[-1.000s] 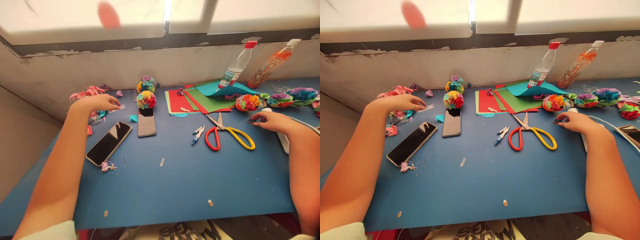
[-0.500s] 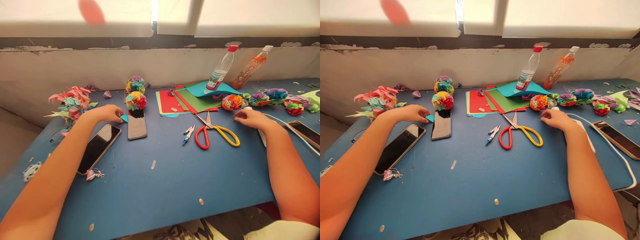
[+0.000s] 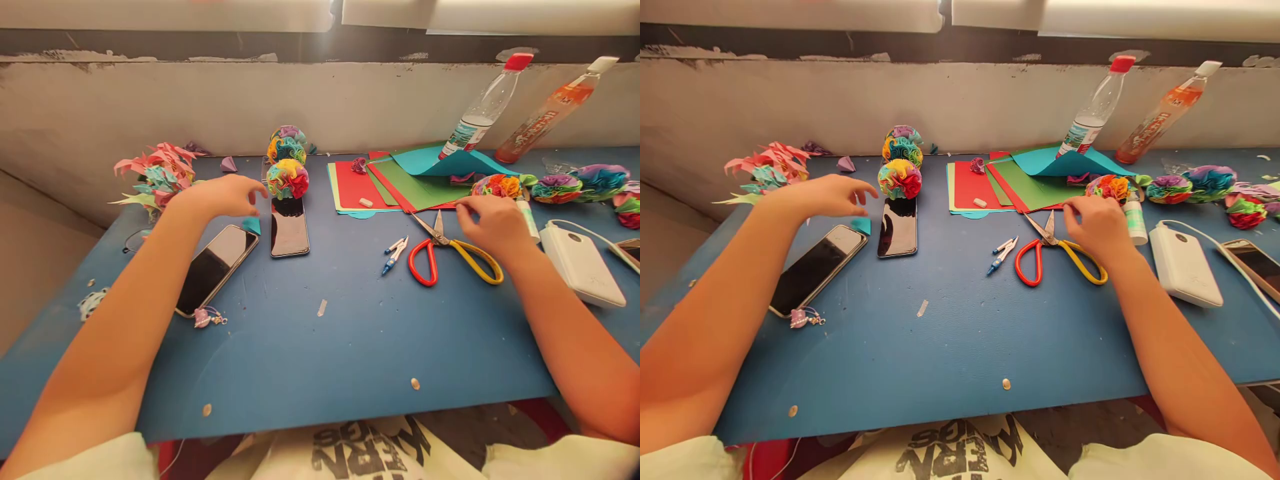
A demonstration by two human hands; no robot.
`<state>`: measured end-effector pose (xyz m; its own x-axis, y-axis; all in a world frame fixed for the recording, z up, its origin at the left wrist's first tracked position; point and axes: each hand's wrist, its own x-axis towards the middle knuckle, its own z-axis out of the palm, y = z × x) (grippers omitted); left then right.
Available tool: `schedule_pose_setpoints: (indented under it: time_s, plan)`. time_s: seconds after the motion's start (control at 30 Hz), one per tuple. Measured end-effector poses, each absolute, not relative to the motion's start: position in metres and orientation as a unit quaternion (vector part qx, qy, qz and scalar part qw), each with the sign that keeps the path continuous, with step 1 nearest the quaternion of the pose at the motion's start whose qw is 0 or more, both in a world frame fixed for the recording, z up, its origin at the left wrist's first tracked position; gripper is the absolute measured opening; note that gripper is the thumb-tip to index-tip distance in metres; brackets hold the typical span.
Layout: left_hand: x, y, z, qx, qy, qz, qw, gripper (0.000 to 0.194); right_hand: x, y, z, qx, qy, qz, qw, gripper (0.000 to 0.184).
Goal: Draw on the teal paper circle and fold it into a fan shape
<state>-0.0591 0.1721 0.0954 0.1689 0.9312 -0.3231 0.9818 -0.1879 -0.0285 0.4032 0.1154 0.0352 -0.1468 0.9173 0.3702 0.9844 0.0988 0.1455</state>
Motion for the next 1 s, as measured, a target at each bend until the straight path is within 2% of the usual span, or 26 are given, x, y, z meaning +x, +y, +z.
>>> schedule_pose_setpoints:
  time_s: [0.07,0.23,0.33,0.47,0.67,0.87,0.93,1.0]
  plan:
    - [-0.051,0.169,0.092,0.769,0.607,-0.166,0.112,0.053,0.392,0.114,0.032,-0.621,-0.759,-0.177,0.088,0.041]
    - [-0.045,0.171,0.084,0.76,0.604,-0.208,0.121,0.04,0.384,0.117,0.015,-0.555,-0.801,-0.193,0.116,0.034]
    - [-0.051,0.172,0.086,0.747,0.612,-0.225,0.128,0.042,0.383,0.12,0.007,-0.506,-0.822,-0.207,0.159,0.027]
    - [-0.054,0.172,0.088,0.747,0.607,-0.231,0.141,0.045,0.38,0.122,0.003,-0.48,-0.832,-0.218,0.172,0.023]
    - [-0.05,0.16,0.097,0.772,0.587,-0.2,0.139,0.032,0.379,0.121,0.001,-0.451,-0.836,-0.244,0.195,0.019]
    - [-0.044,0.131,0.137,0.774,0.612,-0.132,0.093,0.025,0.353,0.107,0.008,-0.383,-0.853,-0.25,0.25,0.013]
    - [-0.028,0.11,0.139,0.811,0.565,-0.071,0.132,0.027,0.327,0.092,0.009,-0.355,-0.868,-0.186,0.294,0.013]
    - [-0.006,0.084,0.126,0.835,0.486,0.003,0.259,0.026,0.295,0.071,0.009,-0.313,-0.877,-0.091,0.352,0.014]
